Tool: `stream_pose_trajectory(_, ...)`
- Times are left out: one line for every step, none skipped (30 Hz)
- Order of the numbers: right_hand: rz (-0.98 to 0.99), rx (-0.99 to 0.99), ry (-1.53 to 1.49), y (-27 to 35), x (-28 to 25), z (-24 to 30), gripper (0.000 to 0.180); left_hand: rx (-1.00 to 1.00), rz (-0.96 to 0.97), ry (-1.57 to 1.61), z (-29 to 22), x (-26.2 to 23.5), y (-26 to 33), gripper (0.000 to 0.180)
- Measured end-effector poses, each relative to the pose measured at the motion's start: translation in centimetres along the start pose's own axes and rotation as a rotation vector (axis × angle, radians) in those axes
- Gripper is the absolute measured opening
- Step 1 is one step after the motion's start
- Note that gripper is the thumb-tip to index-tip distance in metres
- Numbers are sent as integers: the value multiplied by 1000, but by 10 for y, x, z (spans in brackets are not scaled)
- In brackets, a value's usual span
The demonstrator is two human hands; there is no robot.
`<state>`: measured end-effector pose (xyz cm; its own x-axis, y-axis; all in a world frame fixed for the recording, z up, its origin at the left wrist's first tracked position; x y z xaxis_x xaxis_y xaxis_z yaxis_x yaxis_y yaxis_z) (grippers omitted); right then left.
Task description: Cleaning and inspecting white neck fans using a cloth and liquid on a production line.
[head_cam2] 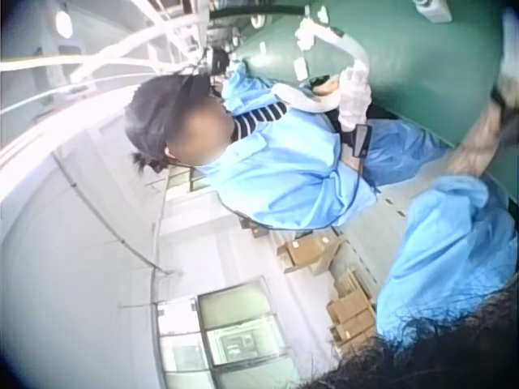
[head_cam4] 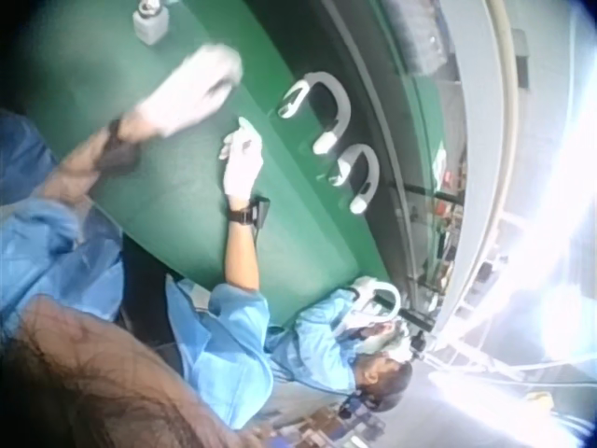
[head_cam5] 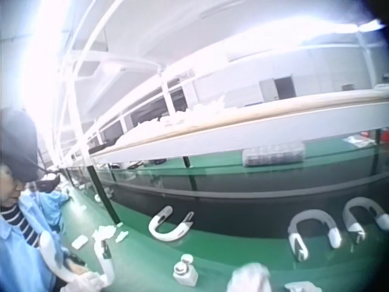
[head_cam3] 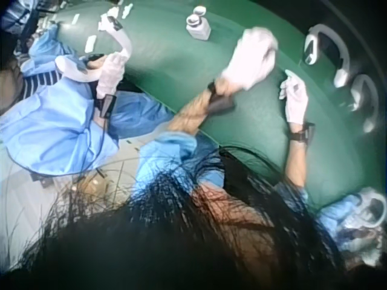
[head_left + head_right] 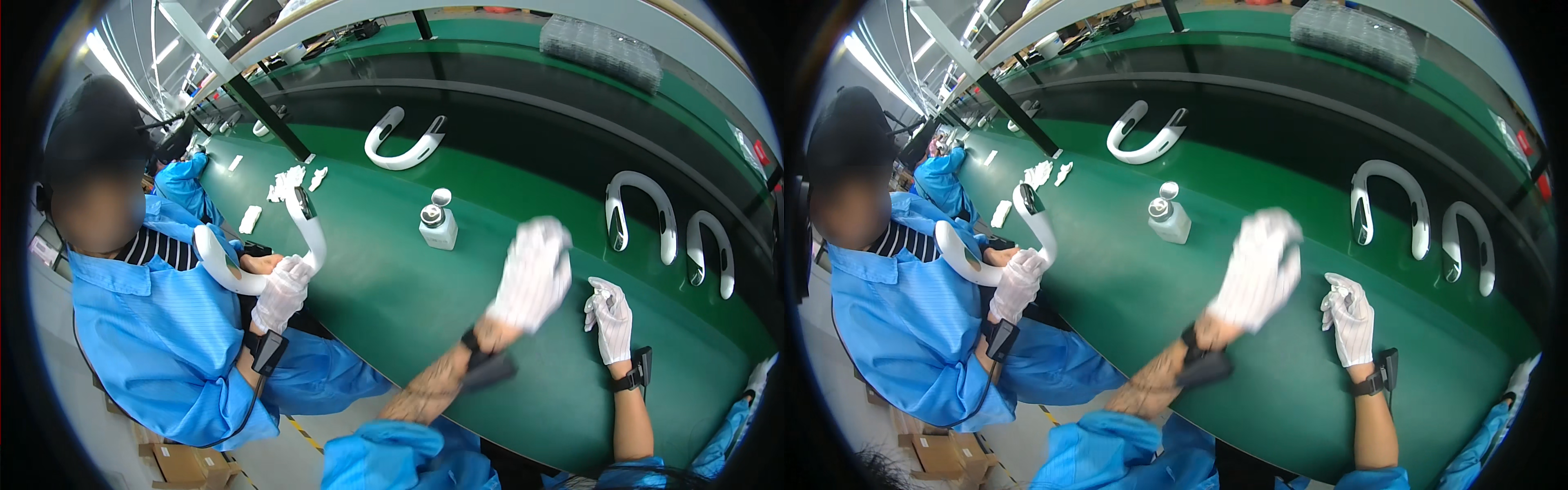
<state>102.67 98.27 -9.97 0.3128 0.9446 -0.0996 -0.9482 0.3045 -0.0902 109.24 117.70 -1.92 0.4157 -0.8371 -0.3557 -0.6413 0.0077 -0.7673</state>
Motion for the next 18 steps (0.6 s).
stream_pose_trajectory(-2,7,-66,-1,3,-6,29,-12,-47,-93,22,15,-26,31)
stream_pose_trajectory(-18,11,-120,-2,0,-6,29,-7,-132,-175,42,30,-50,30)
stream_pose_trajectory(13,-14,-85,0,7,0,29,-90,-147,-281,64,31,-75,32)
stream_pose_trajectory(9,21,-45,0,10,-2,29,-192,-188,-333,99,51,-83,34)
stream_pose_trajectory(30,23,-62,0,15,1,29,-168,-242,-451,130,55,-93,39)
stream_pose_trajectory(27,29,-68,-4,15,-3,29,-258,-177,-503,149,63,-101,45)
stream_pose_trajectory(31,40,-89,-6,17,-5,29,-263,-161,-565,168,64,-104,48)
stream_pose_trajectory(36,29,-115,-8,17,-10,29,-262,-166,-610,181,66,-105,50)
stream_pose_trajectory(38,41,-109,-9,18,-8,29,-271,-150,-647,194,64,-109,54)
stream_pose_trajectory(50,55,-108,-9,24,-5,29,-240,-206,-735,212,55,-111,57)
stream_pose_trajectory(-7,120,-33,-16,8,-25,29,-277,-163,-724,229,100,-95,58)
stream_pose_trajectory(12,91,-53,-17,14,-16,29,-257,-217,-808,234,85,-105,57)
stream_pose_trajectory(20,88,-65,-18,16,-8,29,-232,-250,-849,240,72,-115,58)
stream_pose_trajectory(25,90,-65,-20,19,-7,30,-214,-277,-883,245,63,-120,58)
stream_pose_trajectory(28,93,-68,-21,21,-9,30,-251,-274,-951,251,57,-127,59)
stream_pose_trajectory(39,102,-67,-22,23,-12,29,-287,-271,-1020,255,52,-133,60)
stream_pose_trajectory(42,107,-56,-23,23,-17,29,-332,-271,-1051,257,55,-134,68)
stream_pose_trajectory(39,106,-51,-24,22,-19,29,-334,-271,-1045,258,57,-137,68)
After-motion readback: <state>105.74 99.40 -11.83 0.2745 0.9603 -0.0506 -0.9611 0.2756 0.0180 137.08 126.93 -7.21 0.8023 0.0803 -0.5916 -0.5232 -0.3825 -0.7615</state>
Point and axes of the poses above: each hand's wrist, its own y-axis away from the middle knuckle, its own x-axis out of the palm, z = x × y, the point moved 5 cm from there along -y, towards the middle knuckle, and after that the axes turned 12 degrees about -z, right-handed, at the moved point
